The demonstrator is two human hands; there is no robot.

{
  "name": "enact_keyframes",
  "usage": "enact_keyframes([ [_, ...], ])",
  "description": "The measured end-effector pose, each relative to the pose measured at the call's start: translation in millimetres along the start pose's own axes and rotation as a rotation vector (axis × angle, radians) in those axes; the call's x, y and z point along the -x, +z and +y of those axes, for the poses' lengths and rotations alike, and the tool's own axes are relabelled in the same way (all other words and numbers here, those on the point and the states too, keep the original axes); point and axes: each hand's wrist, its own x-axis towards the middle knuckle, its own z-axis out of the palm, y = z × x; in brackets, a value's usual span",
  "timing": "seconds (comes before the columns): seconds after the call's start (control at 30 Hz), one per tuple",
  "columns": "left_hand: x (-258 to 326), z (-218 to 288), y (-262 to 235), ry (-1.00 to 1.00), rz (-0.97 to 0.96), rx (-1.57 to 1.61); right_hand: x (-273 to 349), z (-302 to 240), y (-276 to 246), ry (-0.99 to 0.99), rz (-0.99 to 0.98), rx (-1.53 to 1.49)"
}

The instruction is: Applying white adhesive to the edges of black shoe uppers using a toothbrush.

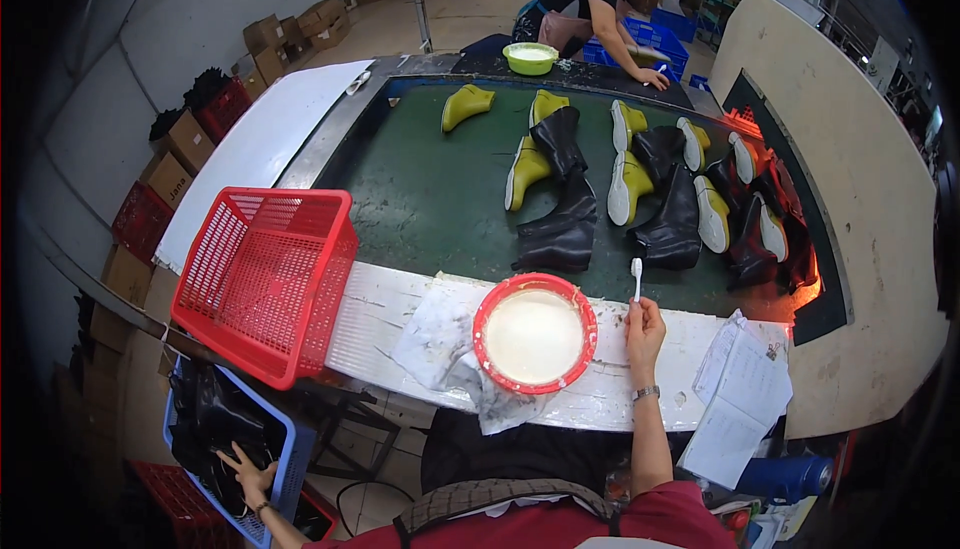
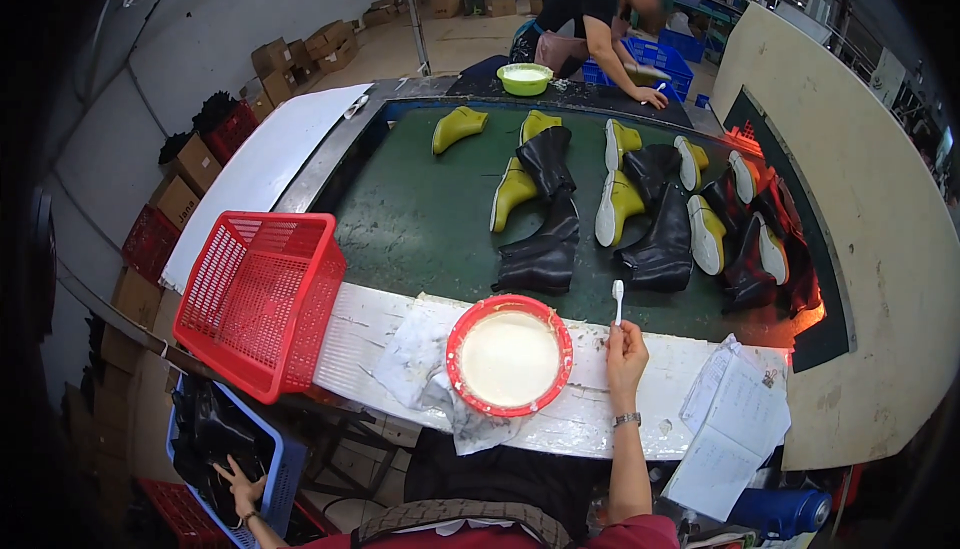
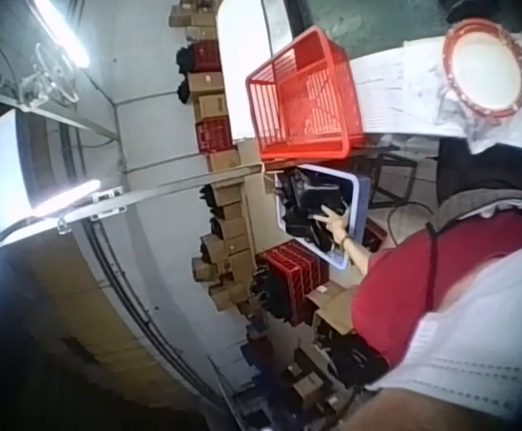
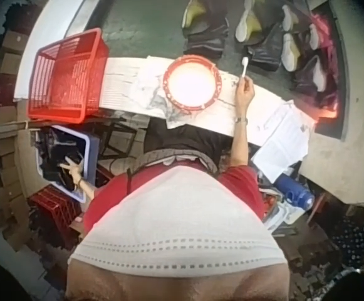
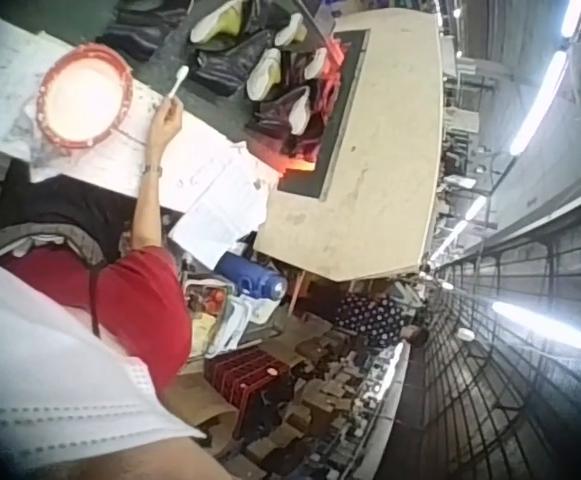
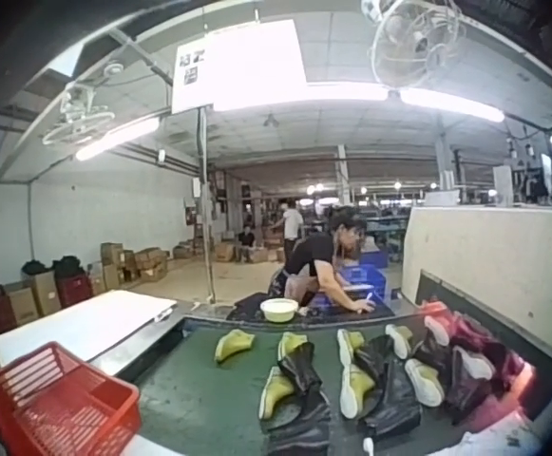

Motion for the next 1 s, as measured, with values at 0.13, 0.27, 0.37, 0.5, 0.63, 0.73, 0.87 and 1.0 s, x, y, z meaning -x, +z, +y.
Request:
enact_keyframes([
  [0.13,34.3,84.3,-25.8,-0.171,0.201,-0.070,1.8,-2.6,-0.2,-0.004,0.000,0.028],
  [0.27,41.1,104.3,-33.2,0.263,0.498,-0.130,3.9,-0.3,3.6,-0.003,-0.001,0.022],
  [0.37,25.3,85.0,-37.9,0.436,0.504,0.175,4.1,-4.3,3.7,-0.004,-0.007,0.041],
  [0.5,25.5,76.7,-69.1,0.348,0.940,0.466,3.4,5.2,2.7,-0.016,-0.010,0.051],
  [0.63,43.1,107.7,-165.3,0.171,1.285,0.549,1.2,4.6,-7.5,-0.057,0.002,0.061],
  [0.73,101.7,150.0,-249.2,0.460,0.992,0.647,-0.8,7.1,1.7,-0.014,-0.026,-0.021],
  [0.87,159.8,261.9,-277.9,0.770,0.466,0.618,-1.2,7.9,0.5,-0.065,-0.027,0.015],
  [1.0,174.7,406.2,-238.8,1.214,-0.042,0.491,1.1,-3.4,-7.1,0.020,-0.019,0.063],
])
